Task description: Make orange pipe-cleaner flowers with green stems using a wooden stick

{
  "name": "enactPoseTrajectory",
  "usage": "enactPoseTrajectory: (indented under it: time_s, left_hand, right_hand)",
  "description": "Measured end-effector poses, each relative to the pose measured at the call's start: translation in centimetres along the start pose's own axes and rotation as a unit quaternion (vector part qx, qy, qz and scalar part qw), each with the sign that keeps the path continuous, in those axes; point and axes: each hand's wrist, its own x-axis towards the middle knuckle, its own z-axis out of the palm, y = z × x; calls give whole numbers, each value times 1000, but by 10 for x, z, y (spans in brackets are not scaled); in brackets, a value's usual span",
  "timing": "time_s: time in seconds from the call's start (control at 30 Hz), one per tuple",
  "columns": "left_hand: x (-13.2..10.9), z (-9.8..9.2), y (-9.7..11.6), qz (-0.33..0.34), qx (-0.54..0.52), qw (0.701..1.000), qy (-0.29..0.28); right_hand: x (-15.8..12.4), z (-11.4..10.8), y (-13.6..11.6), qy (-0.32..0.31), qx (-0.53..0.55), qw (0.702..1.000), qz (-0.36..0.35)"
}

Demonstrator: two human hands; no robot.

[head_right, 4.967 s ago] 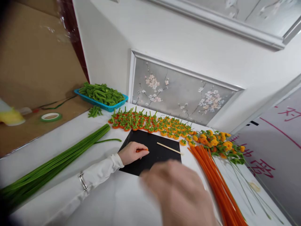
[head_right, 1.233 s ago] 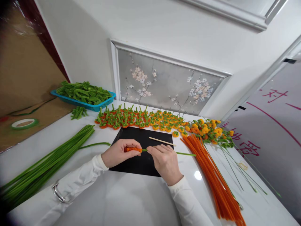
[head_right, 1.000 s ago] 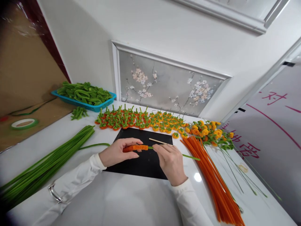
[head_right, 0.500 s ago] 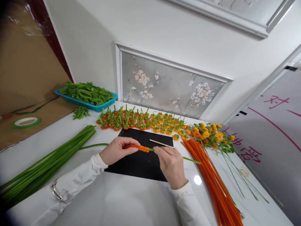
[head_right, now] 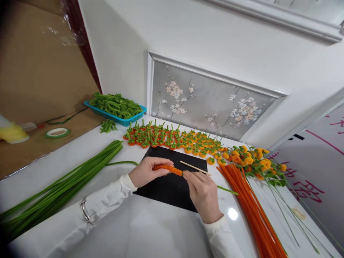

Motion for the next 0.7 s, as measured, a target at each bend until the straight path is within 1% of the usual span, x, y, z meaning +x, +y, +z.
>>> enactPoseTrajectory:
  time_s: [0.1,0.2,0.37,0.57,0.7]
  left_hand:
    - [2,-2,2,-4,-33,999,24]
    - [2,-3,4,-22,-27,999,34]
    - [1,2,7,-46,-40,998,19]
    - [0,4,6,-47,-34,998,15]
    - [1,4,3,-44,-39,998,-6]
  right_hand:
    - [1,0,0,13,1,1000,6]
    - [2,-1,-1,21,0,1000,2]
    - [3,0,-2,17,-1,1000,0]
    - [3,2,-2,10,0,1000,-7]
    - [3,2,-3,-6,-2,1000,-14]
